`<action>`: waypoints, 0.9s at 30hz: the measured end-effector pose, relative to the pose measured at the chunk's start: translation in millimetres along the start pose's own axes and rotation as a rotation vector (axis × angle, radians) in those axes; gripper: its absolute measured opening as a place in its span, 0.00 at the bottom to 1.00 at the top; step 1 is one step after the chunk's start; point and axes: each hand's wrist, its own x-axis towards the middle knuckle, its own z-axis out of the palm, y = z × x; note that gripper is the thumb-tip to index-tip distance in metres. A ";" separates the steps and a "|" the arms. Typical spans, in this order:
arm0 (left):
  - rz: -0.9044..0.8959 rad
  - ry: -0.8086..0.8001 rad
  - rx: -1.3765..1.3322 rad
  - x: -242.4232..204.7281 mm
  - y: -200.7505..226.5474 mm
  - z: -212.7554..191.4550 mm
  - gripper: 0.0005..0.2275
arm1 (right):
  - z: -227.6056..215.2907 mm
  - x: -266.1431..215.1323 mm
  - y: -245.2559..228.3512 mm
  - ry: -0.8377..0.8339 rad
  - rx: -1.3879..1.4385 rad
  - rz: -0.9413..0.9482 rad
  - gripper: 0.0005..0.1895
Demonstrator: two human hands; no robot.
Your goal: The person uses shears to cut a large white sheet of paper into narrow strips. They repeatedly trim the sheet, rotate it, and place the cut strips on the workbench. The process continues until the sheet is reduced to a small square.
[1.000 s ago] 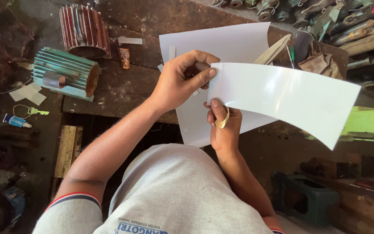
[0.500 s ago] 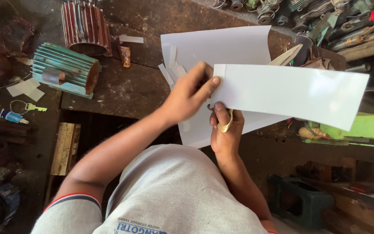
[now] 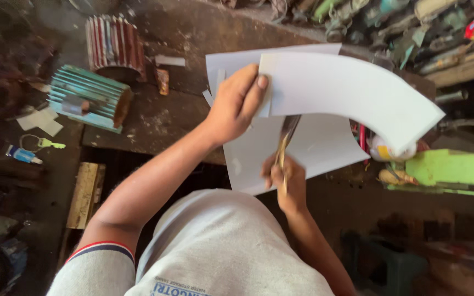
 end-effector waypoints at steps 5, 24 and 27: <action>0.054 -0.005 0.098 28.1 1.6 -17.0 0.11 | -4.9 -16.9 6.2 -0.314 -0.052 0.081 0.43; -0.040 -0.061 -0.026 21.1 6.8 -1.7 0.12 | 19.6 -13.2 -10.6 -0.233 -0.117 -0.024 0.28; -0.034 -0.064 -0.039 20.5 6.0 -1.4 0.12 | 20.1 -15.3 -8.2 -0.189 -0.132 0.002 0.23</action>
